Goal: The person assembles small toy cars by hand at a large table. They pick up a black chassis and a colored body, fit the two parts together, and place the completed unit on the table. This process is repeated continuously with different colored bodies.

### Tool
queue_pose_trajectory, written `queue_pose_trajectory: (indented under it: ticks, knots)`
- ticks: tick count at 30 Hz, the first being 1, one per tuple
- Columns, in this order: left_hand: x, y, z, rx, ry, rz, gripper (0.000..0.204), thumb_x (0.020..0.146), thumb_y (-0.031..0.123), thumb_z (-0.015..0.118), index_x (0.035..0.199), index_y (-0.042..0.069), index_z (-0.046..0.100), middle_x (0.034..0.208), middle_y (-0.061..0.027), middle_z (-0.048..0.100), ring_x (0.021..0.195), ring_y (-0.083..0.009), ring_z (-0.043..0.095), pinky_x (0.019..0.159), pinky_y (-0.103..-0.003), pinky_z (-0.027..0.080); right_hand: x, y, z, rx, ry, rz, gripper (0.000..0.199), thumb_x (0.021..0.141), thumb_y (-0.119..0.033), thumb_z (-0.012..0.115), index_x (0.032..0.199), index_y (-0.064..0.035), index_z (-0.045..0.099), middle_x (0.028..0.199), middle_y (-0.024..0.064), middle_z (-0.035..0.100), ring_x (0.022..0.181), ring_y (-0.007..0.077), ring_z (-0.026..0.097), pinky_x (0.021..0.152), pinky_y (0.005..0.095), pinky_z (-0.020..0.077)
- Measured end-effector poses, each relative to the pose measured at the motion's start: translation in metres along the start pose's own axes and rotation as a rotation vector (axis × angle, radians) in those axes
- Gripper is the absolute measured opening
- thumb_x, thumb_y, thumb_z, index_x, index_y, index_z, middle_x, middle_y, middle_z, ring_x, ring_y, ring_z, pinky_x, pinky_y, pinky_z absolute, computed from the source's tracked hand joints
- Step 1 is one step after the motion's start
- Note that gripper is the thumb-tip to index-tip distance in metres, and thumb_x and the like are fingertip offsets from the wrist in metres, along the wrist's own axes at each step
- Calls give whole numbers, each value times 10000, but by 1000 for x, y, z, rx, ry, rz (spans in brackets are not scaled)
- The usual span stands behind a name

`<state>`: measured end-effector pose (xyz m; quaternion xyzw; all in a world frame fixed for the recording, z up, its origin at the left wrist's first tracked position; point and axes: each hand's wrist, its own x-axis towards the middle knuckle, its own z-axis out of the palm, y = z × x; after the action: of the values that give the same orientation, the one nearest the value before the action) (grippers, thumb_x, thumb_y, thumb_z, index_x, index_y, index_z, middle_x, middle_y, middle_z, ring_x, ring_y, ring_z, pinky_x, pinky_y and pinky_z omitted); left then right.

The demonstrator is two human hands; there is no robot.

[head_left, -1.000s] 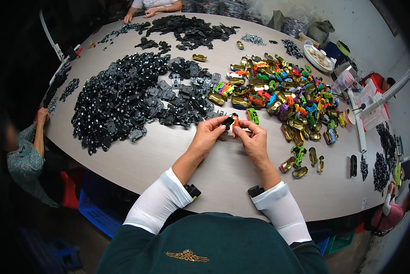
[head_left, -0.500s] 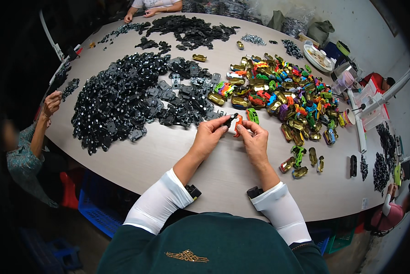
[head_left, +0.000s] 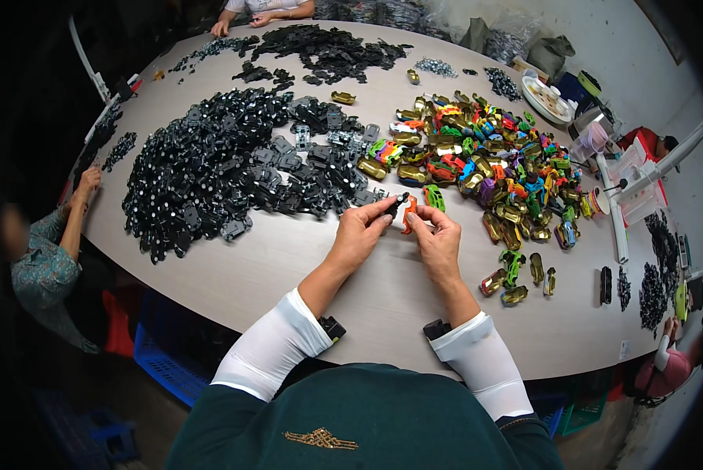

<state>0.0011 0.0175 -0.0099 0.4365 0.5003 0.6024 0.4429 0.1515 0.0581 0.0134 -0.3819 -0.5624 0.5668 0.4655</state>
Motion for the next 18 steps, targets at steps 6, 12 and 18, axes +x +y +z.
queue_pose_trajectory:
  ticks: [6, 12, 18]
  knots:
    - [-2, 7, 1, 217, -40, 154, 360, 864, -10, 603, 1223, 21, 608, 1159, -121, 656, 986, -118, 612, 886, -260, 474, 1, -4, -4, 18, -24, 56, 186, 876, -71, 655, 996, 71, 644, 854, 62, 672, 689, 92, 632, 629, 212, 509]
    - [-4, 8, 3, 174, -87, 202, 346, 858, -5, 624, 1203, 12, 618, 1106, -138, 663, 978, -135, 633, 830, -249, 513, 2, 2, -8, 153, -6, 153, 211, 881, -65, 647, 1059, 48, 635, 835, 64, 676, 673, 71, 614, 586, 201, 479]
    - [-4, 20, 2, -119, -113, 111, 260, 872, -1, 628, 1131, -19, 644, 965, -100, 684, 833, -111, 651, 716, -232, 538, -1, -7, 0, -109, 6, -199, 295, 894, -90, 647, 1171, 3, 606, 840, 71, 679, 700, 54, 604, 601, 192, 460]
